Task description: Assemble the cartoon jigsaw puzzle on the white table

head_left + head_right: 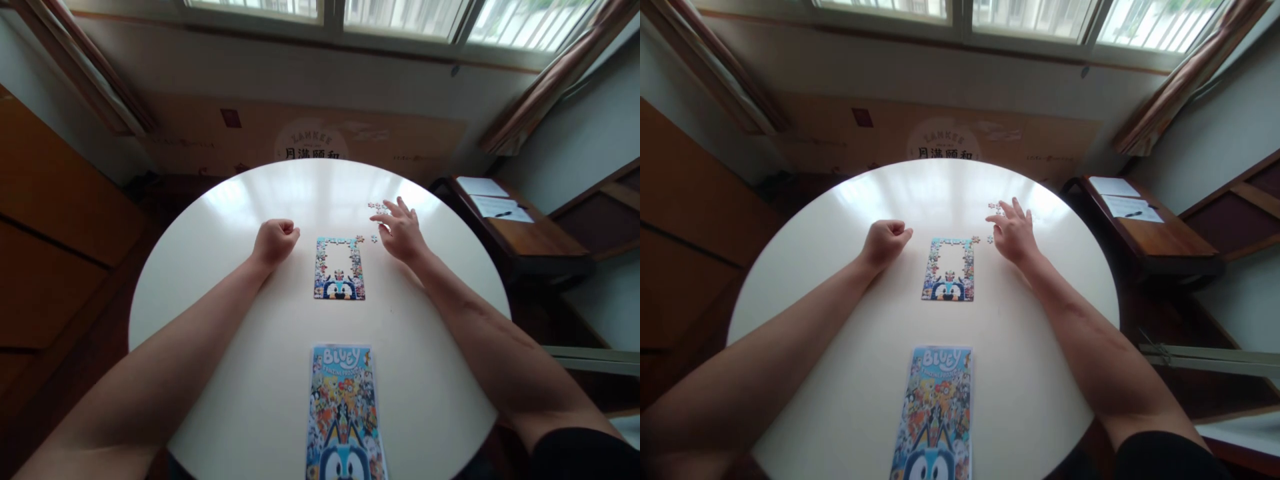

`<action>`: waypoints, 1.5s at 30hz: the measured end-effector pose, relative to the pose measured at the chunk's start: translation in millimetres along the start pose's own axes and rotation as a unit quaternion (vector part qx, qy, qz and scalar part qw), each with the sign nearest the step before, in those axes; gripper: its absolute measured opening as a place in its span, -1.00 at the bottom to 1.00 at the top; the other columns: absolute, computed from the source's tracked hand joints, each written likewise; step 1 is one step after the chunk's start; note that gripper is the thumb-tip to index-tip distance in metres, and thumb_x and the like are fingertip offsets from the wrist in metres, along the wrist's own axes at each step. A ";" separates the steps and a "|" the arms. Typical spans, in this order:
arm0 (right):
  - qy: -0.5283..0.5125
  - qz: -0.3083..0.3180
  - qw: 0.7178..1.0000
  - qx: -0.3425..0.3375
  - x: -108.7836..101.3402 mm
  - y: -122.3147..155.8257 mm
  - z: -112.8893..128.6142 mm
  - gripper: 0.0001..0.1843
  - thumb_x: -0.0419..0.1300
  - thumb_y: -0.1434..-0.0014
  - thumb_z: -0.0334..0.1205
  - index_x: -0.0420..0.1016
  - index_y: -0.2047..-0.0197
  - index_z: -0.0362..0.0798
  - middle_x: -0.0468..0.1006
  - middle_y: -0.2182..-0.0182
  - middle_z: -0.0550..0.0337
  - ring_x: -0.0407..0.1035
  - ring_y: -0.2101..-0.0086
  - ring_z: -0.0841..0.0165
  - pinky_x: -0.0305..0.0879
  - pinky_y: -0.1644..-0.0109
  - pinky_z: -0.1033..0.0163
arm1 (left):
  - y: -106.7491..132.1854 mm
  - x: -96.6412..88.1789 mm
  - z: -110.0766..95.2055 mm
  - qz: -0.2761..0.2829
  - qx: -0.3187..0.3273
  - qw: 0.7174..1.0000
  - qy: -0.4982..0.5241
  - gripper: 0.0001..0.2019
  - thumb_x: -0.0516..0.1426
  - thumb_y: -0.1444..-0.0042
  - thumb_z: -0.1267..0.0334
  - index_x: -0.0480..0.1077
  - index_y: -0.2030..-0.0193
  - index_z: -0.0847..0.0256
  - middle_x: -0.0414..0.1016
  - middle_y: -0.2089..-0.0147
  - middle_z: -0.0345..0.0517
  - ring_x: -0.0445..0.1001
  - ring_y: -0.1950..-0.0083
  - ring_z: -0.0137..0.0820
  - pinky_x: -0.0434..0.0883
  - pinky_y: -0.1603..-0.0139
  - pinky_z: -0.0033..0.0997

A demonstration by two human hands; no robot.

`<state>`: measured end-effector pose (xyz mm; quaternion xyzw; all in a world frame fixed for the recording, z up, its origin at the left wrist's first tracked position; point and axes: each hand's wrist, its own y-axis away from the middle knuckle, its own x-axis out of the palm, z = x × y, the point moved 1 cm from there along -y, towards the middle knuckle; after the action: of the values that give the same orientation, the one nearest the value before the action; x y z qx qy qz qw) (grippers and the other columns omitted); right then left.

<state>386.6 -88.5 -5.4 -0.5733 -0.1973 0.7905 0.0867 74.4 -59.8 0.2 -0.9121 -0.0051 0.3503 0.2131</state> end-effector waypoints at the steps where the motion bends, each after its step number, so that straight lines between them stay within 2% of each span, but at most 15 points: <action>1: 0.004 -0.022 1.000 0.017 -2.2 -1.4 -5.5 -0.58 0.05 -0.28 -0.37 0.61 -0.07 0.08 0.31 -0.37 0.10 -0.07 -0.44 -0.08 -0.10 -0.39 -0.47 | 0.3 -0.6 -1.1 -0.002 0.018 1.000 -0.023 -0.57 0.13 -0.10 0.28 -0.07 0.62 0.13 -0.09 0.59 -0.31 -0.05 0.50 -0.47 0.03 0.40 -0.34; 4: 0.005 -0.082 0.994 0.072 -11.0 -4.5 -25.3 -0.52 0.02 -0.21 -0.43 0.62 -0.06 0.06 0.35 -0.34 0.05 -0.05 -0.43 -0.08 -0.08 -0.36 -0.50 | 1.5 -0.3 -4.8 0.021 0.091 0.993 -0.067 -0.72 0.12 -0.17 0.19 0.19 0.53 0.15 0.30 0.46 -0.18 0.26 0.38 -0.37 0.25 0.28 -0.34; 6: 0.001 -0.104 0.989 0.105 -16.5 -5.6 -38.3 -0.50 0.01 -0.18 -0.45 0.63 -0.05 0.05 0.37 -0.32 0.04 -0.03 -0.42 -0.09 -0.05 -0.35 -0.50 | 2.6 1.3 -6.7 0.065 0.135 0.985 -0.086 -0.81 0.12 -0.21 0.13 0.41 0.32 0.18 0.49 0.21 -0.03 0.42 0.13 -0.24 0.37 0.03 -0.24; 7: -0.001 -0.110 0.987 0.118 -18.6 -5.9 -43.9 -0.49 0.00 -0.17 -0.45 0.63 -0.04 0.04 0.37 -0.32 0.03 -0.03 -0.42 -0.09 -0.03 -0.35 -0.49 | 3.3 2.3 -7.2 0.093 0.149 0.979 -0.098 -0.78 0.12 -0.22 0.10 0.48 0.19 0.19 0.53 0.06 0.03 0.43 -0.02 -0.17 0.36 -0.11 -0.14; 9: -0.003 -0.112 0.984 0.142 -20.9 -6.3 -53.1 -0.48 -0.02 -0.17 -0.46 0.64 -0.03 0.04 0.39 -0.31 0.03 -0.01 -0.41 -0.08 -0.02 -0.35 -0.48 | 4.6 4.5 -7.3 0.149 0.157 0.968 -0.130 -0.63 0.10 -0.24 0.03 0.50 -0.07 0.16 0.47 -0.20 0.09 0.35 -0.25 -0.04 0.28 -0.29 0.03; 12: -0.005 -0.110 0.980 0.167 -20.9 -6.9 -62.5 -0.47 -0.02 -0.15 -0.46 0.65 -0.02 0.05 0.41 -0.30 0.04 0.01 -0.41 -0.07 0.00 -0.36 -0.45 | 5.6 6.6 -6.2 0.198 0.144 0.953 -0.180 -0.53 0.06 -0.29 -0.03 0.46 -0.23 0.08 0.35 -0.37 0.07 0.24 -0.39 0.02 0.23 -0.35 0.12; 18: -0.019 -0.104 0.974 0.200 -17.9 -6.3 -78.5 -0.47 0.01 -0.13 -0.44 0.68 0.00 0.10 0.43 -0.27 0.09 0.02 -0.40 -0.09 0.00 -0.37 -0.46 | 4.9 5.8 -2.9 0.203 0.153 0.948 -0.192 -0.58 0.03 -0.30 -0.02 0.52 -0.16 0.01 0.37 -0.37 0.02 0.29 -0.37 0.00 0.24 -0.34 0.11; 24: -0.011 -0.055 0.976 0.210 -12.4 -6.3 -85.1 -0.50 0.04 -0.14 -0.43 0.69 0.02 0.11 0.38 -0.32 0.07 0.02 -0.40 -0.11 0.02 -0.36 -0.46 | 5.2 4.5 0.3 0.201 0.163 0.949 -0.179 -0.62 0.08 -0.27 0.00 0.53 -0.13 -0.01 0.39 -0.35 0.02 0.31 -0.37 0.02 0.26 -0.33 0.14; 27: 0.000 -0.019 0.979 0.205 -14.7 -7.6 -85.3 -0.54 0.06 -0.17 -0.41 0.68 0.00 0.07 0.36 -0.34 0.02 0.04 -0.40 -0.08 0.05 -0.38 -0.36 | 5.0 4.9 0.7 0.198 0.163 0.950 -0.180 -0.63 0.09 -0.26 0.02 0.53 -0.13 0.00 0.40 -0.35 0.03 0.33 -0.36 0.01 0.26 -0.33 0.13; 29: -0.002 0.012 0.981 0.194 -18.9 -7.6 -85.7 -0.59 0.10 -0.18 -0.36 0.69 0.02 0.05 0.40 -0.30 0.00 0.16 -0.34 -0.01 0.12 -0.37 -0.21 | 4.7 5.3 0.8 0.196 0.162 0.950 -0.181 -0.62 0.09 -0.26 0.02 0.52 -0.14 0.03 0.40 -0.35 0.06 0.33 -0.36 0.00 0.27 -0.33 0.12; 32: -0.014 0.052 0.982 0.181 -25.4 -5.6 -86.3 -0.66 0.16 -0.18 -0.29 0.69 0.05 0.04 0.57 -0.13 0.02 0.42 -0.13 0.10 0.30 -0.26 0.01 | 4.7 5.7 0.8 0.197 0.157 0.950 -0.184 -0.60 0.09 -0.27 0.02 0.50 -0.16 0.06 0.40 -0.35 0.08 0.34 -0.36 -0.01 0.28 -0.33 0.11; 34: -0.022 0.073 0.981 0.181 -27.5 -3.6 -85.9 -0.66 0.16 -0.17 -0.30 0.69 0.05 0.03 0.64 -0.02 0.05 0.50 -0.02 0.15 0.36 -0.16 0.10 | 4.9 5.9 0.4 0.198 0.156 0.950 -0.185 -0.59 0.08 -0.27 0.02 0.49 -0.18 0.05 0.40 -0.35 0.07 0.34 -0.36 -0.01 0.28 -0.32 0.11; 39: -0.035 0.113 0.974 0.193 -27.5 -0.9 -81.7 -0.59 0.14 -0.19 -0.33 0.66 -0.04 0.01 0.66 0.04 0.07 0.54 0.10 0.23 0.39 0.04 0.23 | 5.5 5.6 -1.5 0.207 0.150 0.947 -0.193 -0.55 0.04 -0.30 0.00 0.47 -0.23 0.05 0.40 -0.36 0.05 0.33 -0.37 -0.03 0.27 -0.33 0.09; 42: -0.034 0.130 0.972 0.195 -30.2 -1.4 -77.5 -0.62 0.21 -0.19 -0.22 0.65 -0.05 0.01 0.66 0.05 0.07 0.53 0.14 0.24 0.36 0.08 0.25 | 5.9 4.9 -2.9 0.217 0.146 0.943 -0.204 -0.52 0.04 -0.30 -0.03 0.46 -0.26 0.05 0.38 -0.37 0.05 0.31 -0.39 -0.02 0.24 -0.35 0.09; 45: -0.027 0.144 0.971 0.191 -33.7 -3.1 -73.5 -0.64 0.31 -0.11 -0.09 0.69 0.03 0.01 0.66 0.08 0.05 0.51 0.15 0.19 0.33 0.10 0.22 | 6.1 4.5 -4.0 0.220 0.151 0.940 -0.213 -0.51 0.03 -0.31 -0.05 0.46 -0.27 0.05 0.38 -0.38 0.03 0.30 -0.40 -0.03 0.24 -0.37 0.08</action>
<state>466.5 -82.3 5.8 -0.5474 0.0394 0.8326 0.0744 79.5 -66.2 -2.4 -0.7516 0.2032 0.5710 0.2602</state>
